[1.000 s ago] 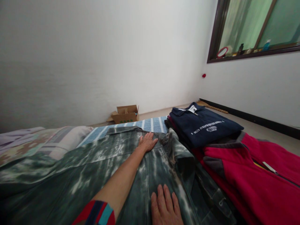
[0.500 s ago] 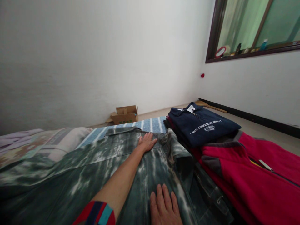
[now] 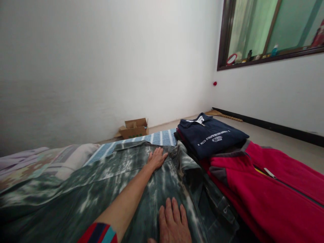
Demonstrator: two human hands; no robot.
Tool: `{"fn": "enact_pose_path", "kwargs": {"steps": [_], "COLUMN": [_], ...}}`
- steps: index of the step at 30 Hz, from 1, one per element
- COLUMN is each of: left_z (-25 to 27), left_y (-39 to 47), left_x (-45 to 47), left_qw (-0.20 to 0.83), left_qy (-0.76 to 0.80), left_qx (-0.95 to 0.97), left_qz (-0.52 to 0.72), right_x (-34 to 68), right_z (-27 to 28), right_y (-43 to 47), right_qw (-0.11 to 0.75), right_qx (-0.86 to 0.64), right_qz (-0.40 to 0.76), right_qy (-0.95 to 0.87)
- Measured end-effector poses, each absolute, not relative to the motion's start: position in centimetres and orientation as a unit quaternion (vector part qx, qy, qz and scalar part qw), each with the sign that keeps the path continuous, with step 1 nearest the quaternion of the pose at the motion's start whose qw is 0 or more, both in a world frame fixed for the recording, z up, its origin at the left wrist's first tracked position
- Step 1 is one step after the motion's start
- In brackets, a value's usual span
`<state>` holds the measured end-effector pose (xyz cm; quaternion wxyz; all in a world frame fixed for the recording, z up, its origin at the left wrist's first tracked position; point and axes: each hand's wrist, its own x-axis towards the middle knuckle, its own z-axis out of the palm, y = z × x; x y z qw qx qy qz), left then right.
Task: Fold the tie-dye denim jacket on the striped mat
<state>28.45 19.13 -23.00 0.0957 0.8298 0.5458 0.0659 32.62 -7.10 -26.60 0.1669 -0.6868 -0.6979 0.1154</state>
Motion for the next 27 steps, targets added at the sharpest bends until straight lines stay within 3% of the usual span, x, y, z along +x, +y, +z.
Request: {"fn": "enact_pose_path", "kwargs": {"steps": [11,18,27], "left_z": [-19.6,-17.3,-17.1], "left_y": [13.6,8.0,3.7], "left_x": [30.2,32.0,34.6], "left_qw": [0.159,0.222,0.155], "left_qy": [0.499,0.408,0.375], "left_qx": [0.834,0.818,0.873], "left_qz": [0.174,0.340,0.271], "right_x": [32.4,32.5,32.8], "right_z": [-24.0,-23.1,-22.7], "right_y": [-7.9,-8.3,-8.5], "right_qw": [0.190,0.205,0.225], "right_qx": [-0.688,-0.687,-0.673], "right_qz": [0.121,0.135,0.136], "right_qy": [-0.690,-0.684,-0.691]}}
